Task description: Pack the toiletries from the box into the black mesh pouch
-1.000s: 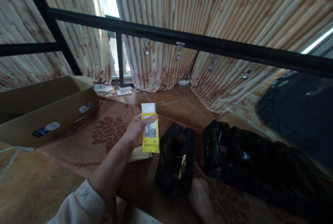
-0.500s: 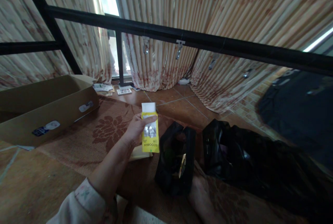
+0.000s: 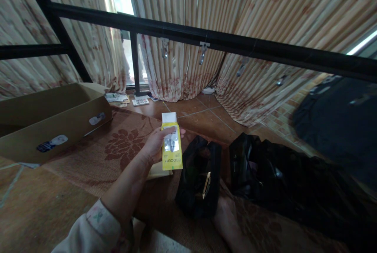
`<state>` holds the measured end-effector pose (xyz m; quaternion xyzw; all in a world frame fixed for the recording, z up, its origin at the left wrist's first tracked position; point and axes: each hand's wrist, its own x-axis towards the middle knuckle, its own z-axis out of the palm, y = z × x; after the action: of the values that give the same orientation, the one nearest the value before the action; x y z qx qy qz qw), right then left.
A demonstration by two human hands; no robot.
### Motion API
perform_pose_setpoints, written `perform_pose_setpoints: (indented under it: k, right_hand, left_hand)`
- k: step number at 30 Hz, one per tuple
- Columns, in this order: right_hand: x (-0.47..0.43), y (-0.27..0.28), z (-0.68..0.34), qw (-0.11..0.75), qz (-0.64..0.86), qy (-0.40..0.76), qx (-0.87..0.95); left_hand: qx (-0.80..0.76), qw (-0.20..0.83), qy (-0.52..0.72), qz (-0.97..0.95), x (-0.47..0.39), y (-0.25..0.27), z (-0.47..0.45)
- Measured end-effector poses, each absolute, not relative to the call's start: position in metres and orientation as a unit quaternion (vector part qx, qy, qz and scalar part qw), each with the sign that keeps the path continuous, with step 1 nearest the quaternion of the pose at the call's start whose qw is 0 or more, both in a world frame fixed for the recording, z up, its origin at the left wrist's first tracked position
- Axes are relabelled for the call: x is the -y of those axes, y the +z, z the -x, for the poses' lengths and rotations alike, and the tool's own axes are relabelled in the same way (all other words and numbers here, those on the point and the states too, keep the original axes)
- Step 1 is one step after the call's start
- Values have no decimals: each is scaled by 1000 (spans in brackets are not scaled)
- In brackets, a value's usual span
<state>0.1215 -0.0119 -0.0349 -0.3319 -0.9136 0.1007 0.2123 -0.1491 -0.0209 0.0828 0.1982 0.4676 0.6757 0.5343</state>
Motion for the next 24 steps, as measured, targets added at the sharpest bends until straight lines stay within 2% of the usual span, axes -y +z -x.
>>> perform_pose_setpoints:
  k: [15,24]
  right_hand:
    - [12,-32,-120,221,332,107,910]
    - [12,-31,-118,225,332,110,910]
  left_hand:
    - [-359,597,689,-201,25,86,149]
    - [-345,578,707,-214,24,87,150]
